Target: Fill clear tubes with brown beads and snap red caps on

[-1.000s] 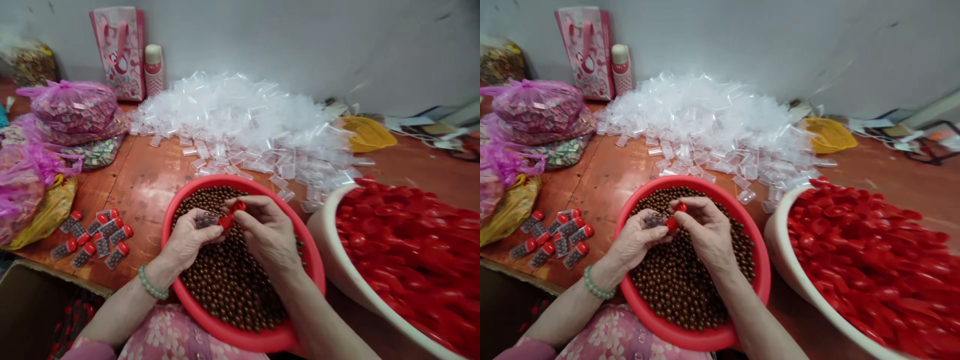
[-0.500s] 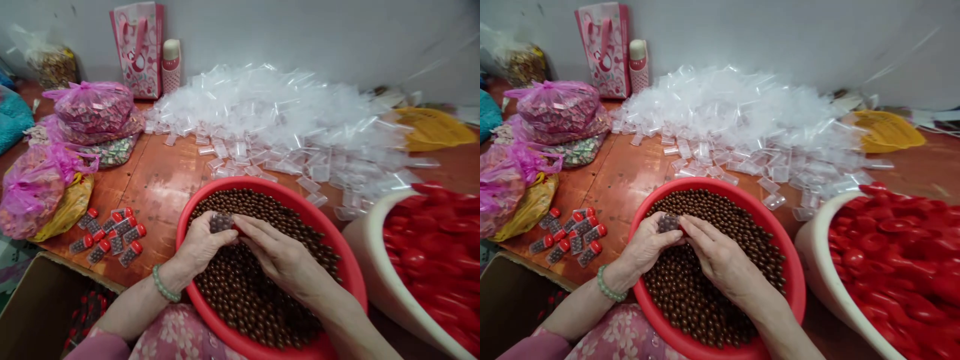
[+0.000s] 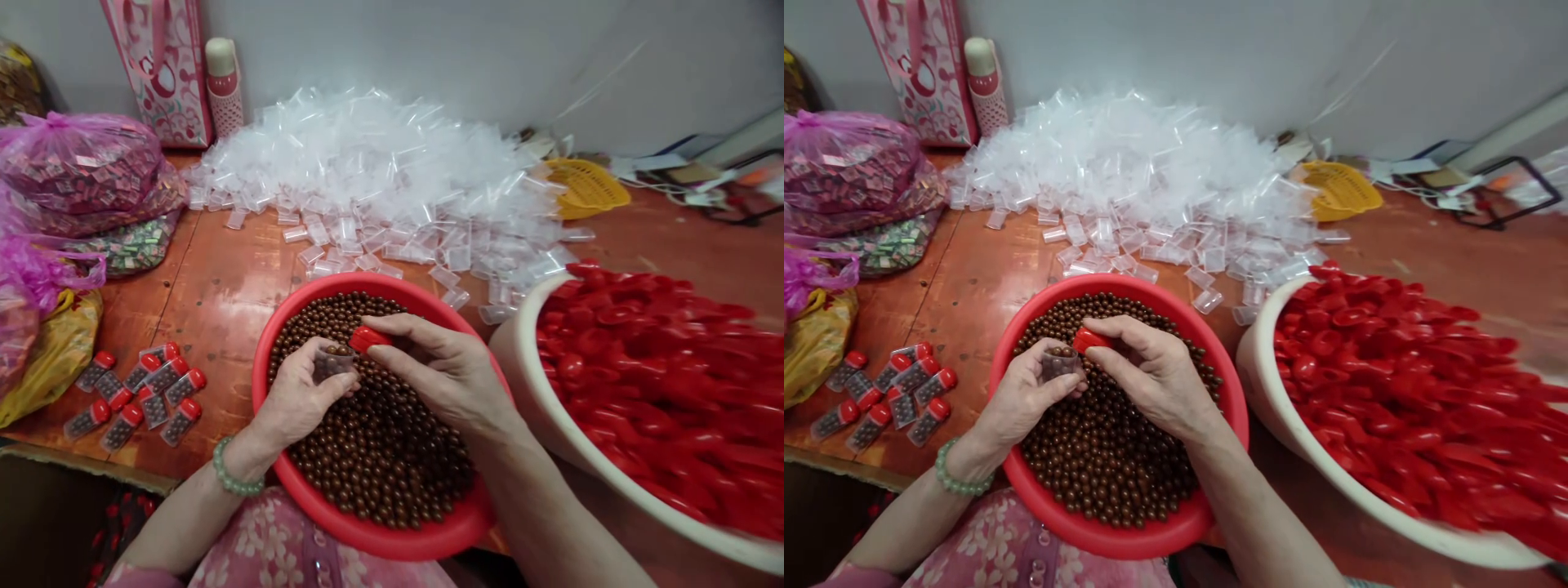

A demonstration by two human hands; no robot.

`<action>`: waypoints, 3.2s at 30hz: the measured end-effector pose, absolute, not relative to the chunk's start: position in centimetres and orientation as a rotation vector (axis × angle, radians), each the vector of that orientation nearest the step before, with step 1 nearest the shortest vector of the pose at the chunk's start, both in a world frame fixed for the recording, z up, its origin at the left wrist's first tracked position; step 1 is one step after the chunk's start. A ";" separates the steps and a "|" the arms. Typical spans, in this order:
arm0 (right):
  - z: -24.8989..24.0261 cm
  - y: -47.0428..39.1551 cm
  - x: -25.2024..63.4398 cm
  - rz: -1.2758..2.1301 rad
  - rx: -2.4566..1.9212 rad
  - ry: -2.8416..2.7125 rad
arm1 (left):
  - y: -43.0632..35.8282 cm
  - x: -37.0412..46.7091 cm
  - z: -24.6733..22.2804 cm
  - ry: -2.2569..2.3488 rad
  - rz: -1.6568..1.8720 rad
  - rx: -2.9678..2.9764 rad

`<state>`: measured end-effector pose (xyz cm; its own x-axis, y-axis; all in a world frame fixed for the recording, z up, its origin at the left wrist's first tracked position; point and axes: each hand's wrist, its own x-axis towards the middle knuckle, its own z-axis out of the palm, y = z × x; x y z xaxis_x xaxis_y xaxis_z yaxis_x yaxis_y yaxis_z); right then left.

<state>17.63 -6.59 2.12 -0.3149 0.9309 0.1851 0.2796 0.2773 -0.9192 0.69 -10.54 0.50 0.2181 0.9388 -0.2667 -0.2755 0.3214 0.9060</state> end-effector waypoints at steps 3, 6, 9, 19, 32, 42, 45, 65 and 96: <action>2.8 -6.6 17.1 1.008 -1.039 -1.807 | -10.7 0.4 0.7 1.002 1.025 0.949; 3.4 -6.8 16.9 0.948 -1.000 -1.781 | -10.9 0.1 1.0 0.932 1.116 1.024; 3.3 -7.2 17.0 0.917 -1.028 -1.678 | -11.0 0.1 1.3 0.924 1.080 1.143; 2.8 -7.9 17.0 0.974 -1.014 -1.625 | -11.1 0.5 1.0 0.950 0.960 1.046; 3.7 -8.4 17.5 0.716 -0.826 -2.030 | -11.3 0.7 0.3 1.028 1.008 1.177; 5.1 -8.5 19.3 0.586 -0.889 -2.120 | -11.0 0.4 0.5 1.074 0.986 1.240; 4.6 -8.3 18.2 0.636 -0.902 -2.048 | -11.0 0.4 0.2 1.042 0.982 1.227; 1.2 -9.0 14.8 0.849 -0.950 -1.774 | -10.9 0.2 -0.2 0.891 1.012 1.046; -0.2 -9.9 15.1 -0.115 -0.765 -2.306 | -11.0 1.7 -0.1 0.810 0.908 0.321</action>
<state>15.10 -9.93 -0.21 -0.5849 0.4937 0.6436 0.5552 0.8221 -0.1261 1.70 -11.00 -0.06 0.3521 0.8003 -0.4853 -0.5729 0.5944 0.5643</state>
